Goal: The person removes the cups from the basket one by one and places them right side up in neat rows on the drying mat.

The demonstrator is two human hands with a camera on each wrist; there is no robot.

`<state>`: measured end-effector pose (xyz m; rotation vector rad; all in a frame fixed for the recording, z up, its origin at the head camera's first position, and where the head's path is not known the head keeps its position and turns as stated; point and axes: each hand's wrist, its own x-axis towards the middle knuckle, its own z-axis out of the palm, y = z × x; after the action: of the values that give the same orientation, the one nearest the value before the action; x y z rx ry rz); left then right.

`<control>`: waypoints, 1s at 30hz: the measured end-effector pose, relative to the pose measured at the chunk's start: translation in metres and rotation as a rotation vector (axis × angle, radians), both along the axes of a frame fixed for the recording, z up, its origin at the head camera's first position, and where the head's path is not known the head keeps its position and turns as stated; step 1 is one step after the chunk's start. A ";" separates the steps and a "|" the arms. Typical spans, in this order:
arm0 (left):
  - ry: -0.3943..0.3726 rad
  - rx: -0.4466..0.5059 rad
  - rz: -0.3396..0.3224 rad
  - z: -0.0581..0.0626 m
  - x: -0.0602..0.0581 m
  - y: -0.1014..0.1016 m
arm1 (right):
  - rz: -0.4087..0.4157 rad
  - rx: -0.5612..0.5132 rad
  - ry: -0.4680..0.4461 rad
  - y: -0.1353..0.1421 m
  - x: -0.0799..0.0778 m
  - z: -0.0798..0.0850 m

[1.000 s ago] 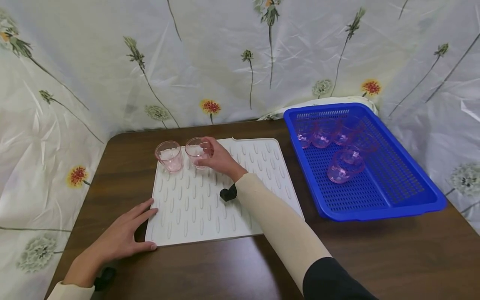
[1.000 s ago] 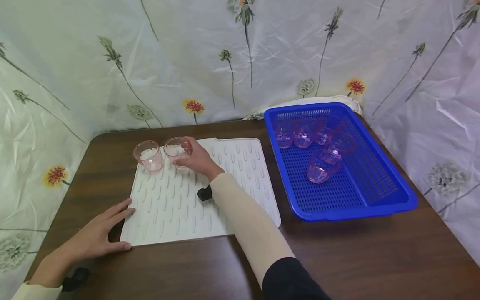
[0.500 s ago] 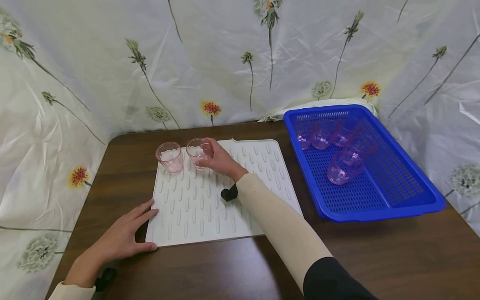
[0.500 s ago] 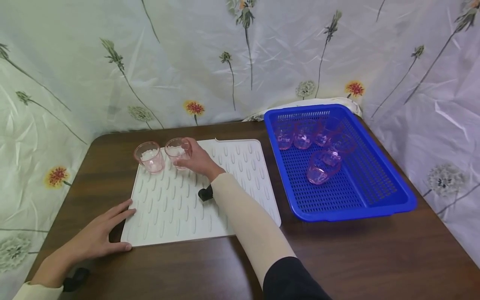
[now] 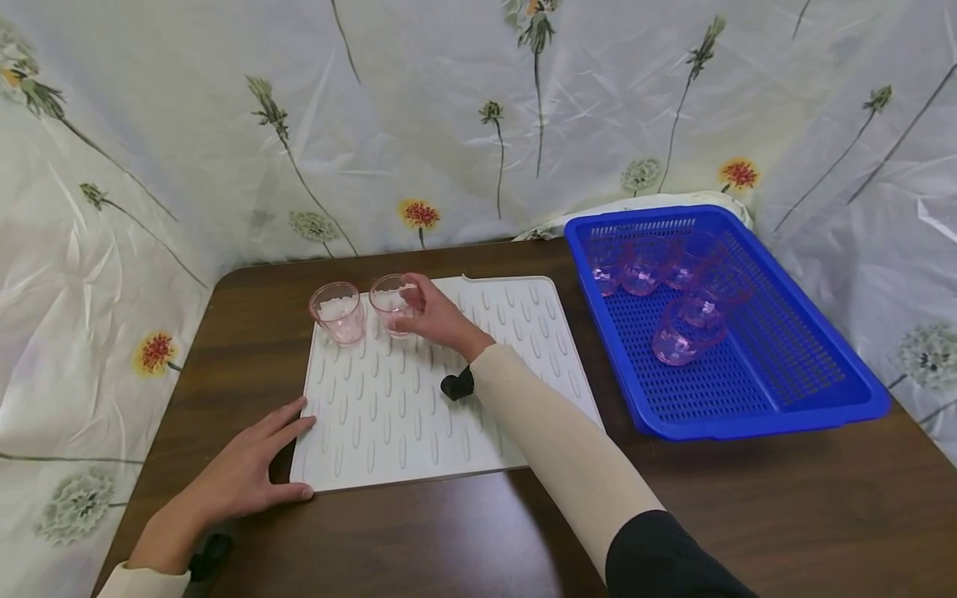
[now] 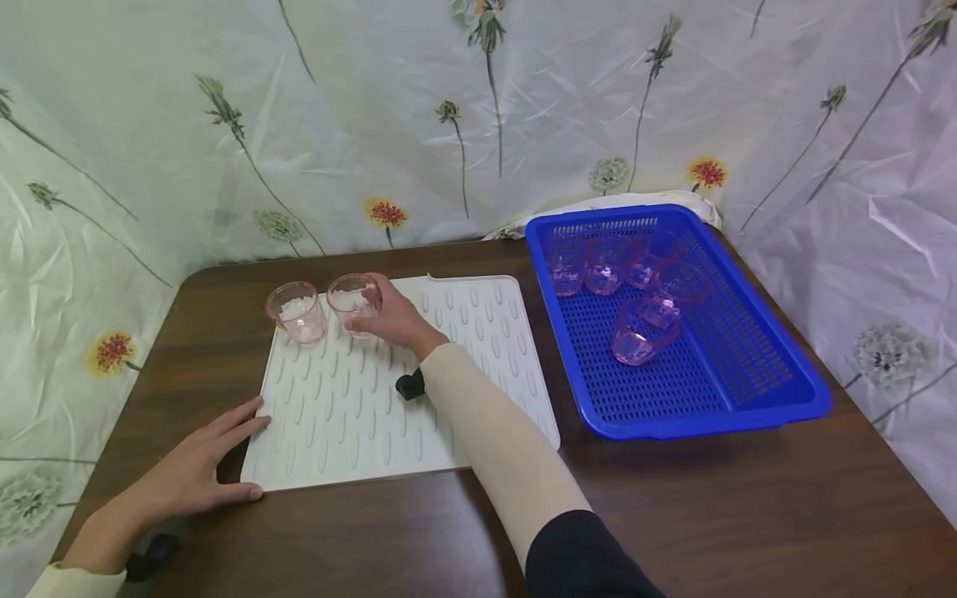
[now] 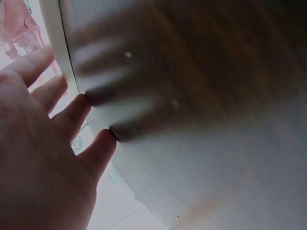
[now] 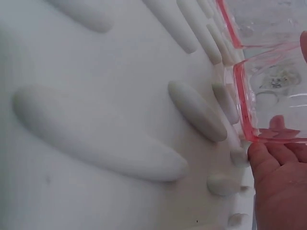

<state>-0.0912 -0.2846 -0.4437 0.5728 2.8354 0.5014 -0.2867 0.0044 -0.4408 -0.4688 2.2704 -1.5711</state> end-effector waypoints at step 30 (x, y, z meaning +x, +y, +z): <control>0.039 0.017 -0.018 0.002 0.001 0.000 | -0.049 0.141 0.164 0.025 0.014 0.031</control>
<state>-0.0899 -0.2842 -0.4415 0.6176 2.8622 0.5164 -0.2727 0.0296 -0.4093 -0.5254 2.5132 -1.4288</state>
